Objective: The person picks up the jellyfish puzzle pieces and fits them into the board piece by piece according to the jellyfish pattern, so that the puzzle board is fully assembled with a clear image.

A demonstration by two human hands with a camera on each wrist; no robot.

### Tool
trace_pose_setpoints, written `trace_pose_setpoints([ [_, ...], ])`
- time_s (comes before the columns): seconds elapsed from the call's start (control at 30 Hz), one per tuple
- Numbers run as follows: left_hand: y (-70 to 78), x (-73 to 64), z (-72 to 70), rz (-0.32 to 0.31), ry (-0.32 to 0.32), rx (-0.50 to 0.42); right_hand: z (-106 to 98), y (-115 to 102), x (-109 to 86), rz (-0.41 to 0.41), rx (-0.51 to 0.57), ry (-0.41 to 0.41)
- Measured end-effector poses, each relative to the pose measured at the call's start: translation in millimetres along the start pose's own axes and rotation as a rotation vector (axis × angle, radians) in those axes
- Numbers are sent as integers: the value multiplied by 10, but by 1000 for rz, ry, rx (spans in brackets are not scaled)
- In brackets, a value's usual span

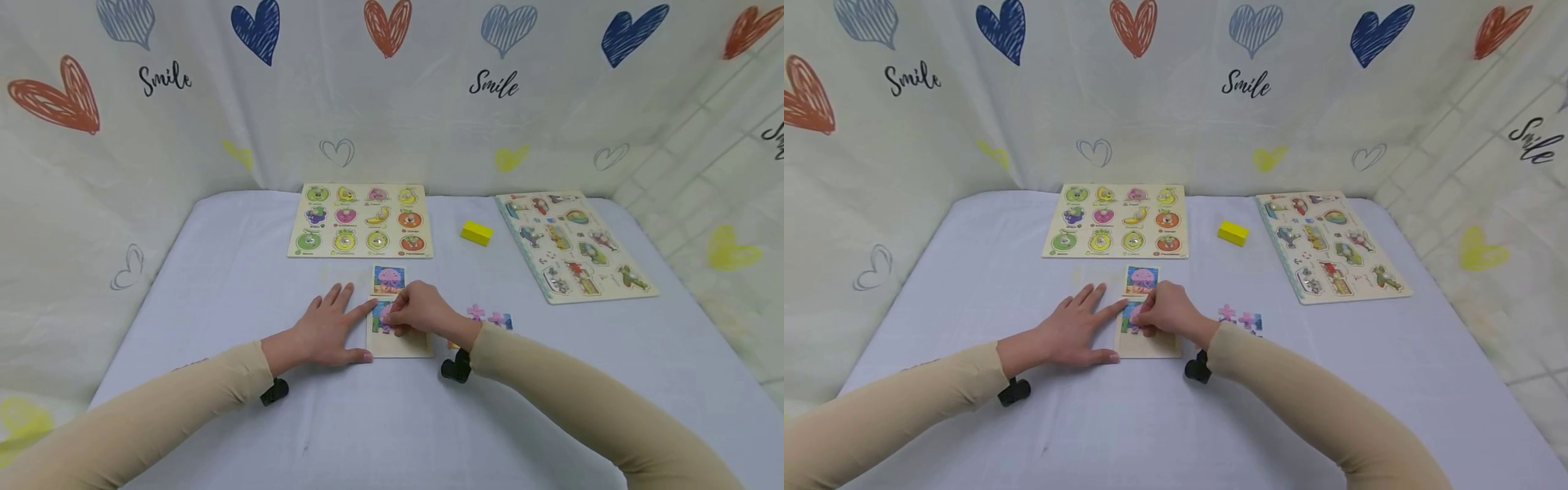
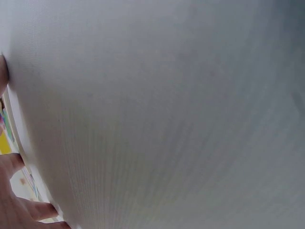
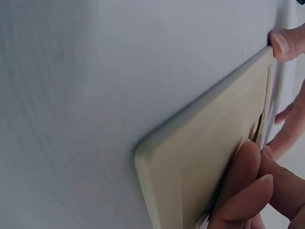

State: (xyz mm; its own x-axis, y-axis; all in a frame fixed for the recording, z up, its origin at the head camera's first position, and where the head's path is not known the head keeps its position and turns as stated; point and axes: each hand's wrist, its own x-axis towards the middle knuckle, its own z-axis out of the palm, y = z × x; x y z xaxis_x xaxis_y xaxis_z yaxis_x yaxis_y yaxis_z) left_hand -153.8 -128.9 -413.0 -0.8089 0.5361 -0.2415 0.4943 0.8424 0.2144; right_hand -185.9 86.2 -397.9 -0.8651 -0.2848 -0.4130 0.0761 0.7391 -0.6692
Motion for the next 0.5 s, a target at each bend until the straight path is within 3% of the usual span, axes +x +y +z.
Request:
trace_pose_setpoints([
  [0.5, 7, -6, -11, -2, -1, 1, -29, -77, 48, 26, -103, -15],
])
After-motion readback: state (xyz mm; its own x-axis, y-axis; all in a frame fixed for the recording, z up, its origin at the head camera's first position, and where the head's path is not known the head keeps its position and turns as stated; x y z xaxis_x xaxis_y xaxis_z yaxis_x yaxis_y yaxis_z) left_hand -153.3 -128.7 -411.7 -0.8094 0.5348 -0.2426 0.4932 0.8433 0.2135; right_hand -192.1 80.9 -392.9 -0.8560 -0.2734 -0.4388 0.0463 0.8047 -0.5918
